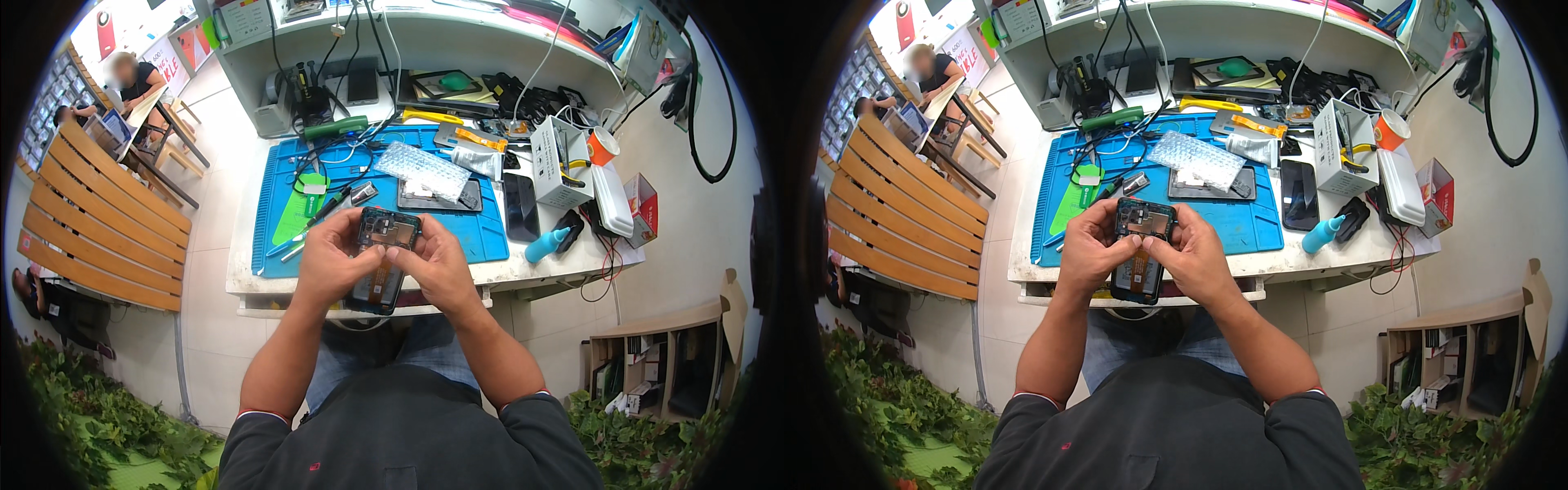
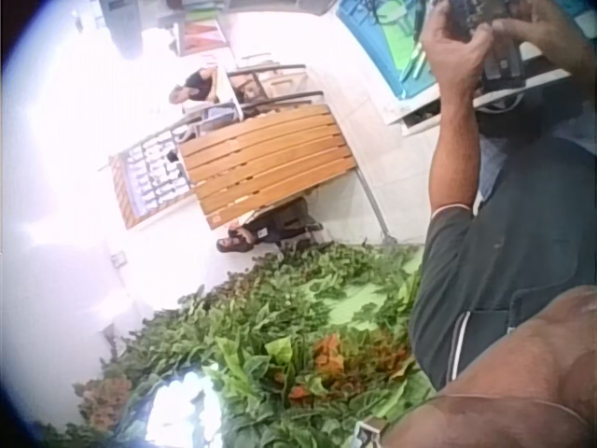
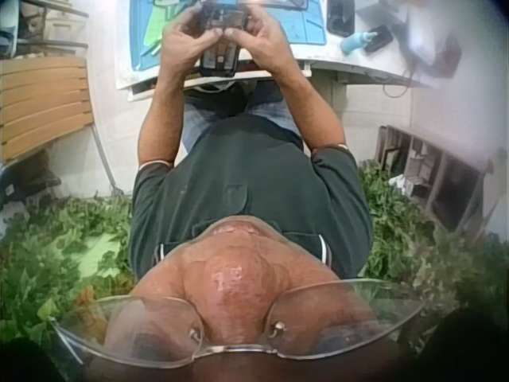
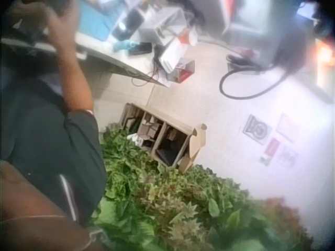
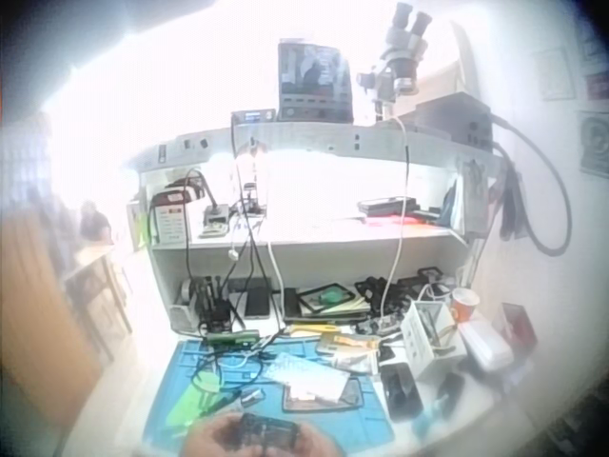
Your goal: The person removes an old screen from a mobile device using a small tool, cleans the frame, and prepares to install a new replacement screen assembly.
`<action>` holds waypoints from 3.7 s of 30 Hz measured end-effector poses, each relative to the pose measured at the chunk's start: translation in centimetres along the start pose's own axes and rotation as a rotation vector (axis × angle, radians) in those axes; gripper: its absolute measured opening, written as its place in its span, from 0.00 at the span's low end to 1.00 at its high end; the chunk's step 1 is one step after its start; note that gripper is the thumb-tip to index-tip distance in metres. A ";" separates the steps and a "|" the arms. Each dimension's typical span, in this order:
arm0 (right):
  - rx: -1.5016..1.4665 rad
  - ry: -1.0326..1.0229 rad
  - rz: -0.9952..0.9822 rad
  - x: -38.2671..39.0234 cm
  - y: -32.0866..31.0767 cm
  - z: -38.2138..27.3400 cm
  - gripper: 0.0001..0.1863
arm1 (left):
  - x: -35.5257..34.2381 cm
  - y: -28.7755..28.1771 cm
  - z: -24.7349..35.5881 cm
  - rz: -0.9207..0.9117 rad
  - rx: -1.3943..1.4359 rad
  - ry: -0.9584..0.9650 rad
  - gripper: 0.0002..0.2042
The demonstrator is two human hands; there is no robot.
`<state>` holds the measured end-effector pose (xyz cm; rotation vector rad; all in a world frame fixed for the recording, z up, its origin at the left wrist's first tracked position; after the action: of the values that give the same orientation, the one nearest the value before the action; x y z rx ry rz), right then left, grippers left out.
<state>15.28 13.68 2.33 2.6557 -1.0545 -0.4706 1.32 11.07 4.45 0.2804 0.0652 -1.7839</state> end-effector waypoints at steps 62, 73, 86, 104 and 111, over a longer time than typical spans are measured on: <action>0.116 0.050 0.069 0.6 -1.0 1.0 0.11 | 0.5 0.8 -0.3 0.077 -0.244 -0.055 0.26; -0.007 0.087 0.025 0.7 -1.4 1.3 0.15 | 0.7 1.2 -0.3 0.001 -0.169 -0.105 0.33; -0.016 0.122 0.010 0.7 -1.6 1.2 0.12 | 0.7 1.5 -0.3 0.009 -0.217 -0.129 0.33; -0.033 0.141 0.024 0.7 -1.6 1.4 0.13 | 0.7 1.5 -0.9 0.012 -0.161 -0.150 0.34; -0.008 0.096 0.042 0.6 -2.0 1.8 0.14 | 0.7 1.7 -0.8 0.024 -0.162 -0.129 0.34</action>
<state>16.25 14.45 -0.14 2.6145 -1.0754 -0.3349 2.97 10.22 3.67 0.0488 0.1133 -1.7575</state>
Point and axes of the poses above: each hand's wrist, its own x-axis away from the middle knuckle, its own y-axis out of the palm, z = x × y, the point moved 10 cm from there along -x, towards the middle knuckle, and after that the axes turned 15 degrees about -z, right-handed, at the moved point
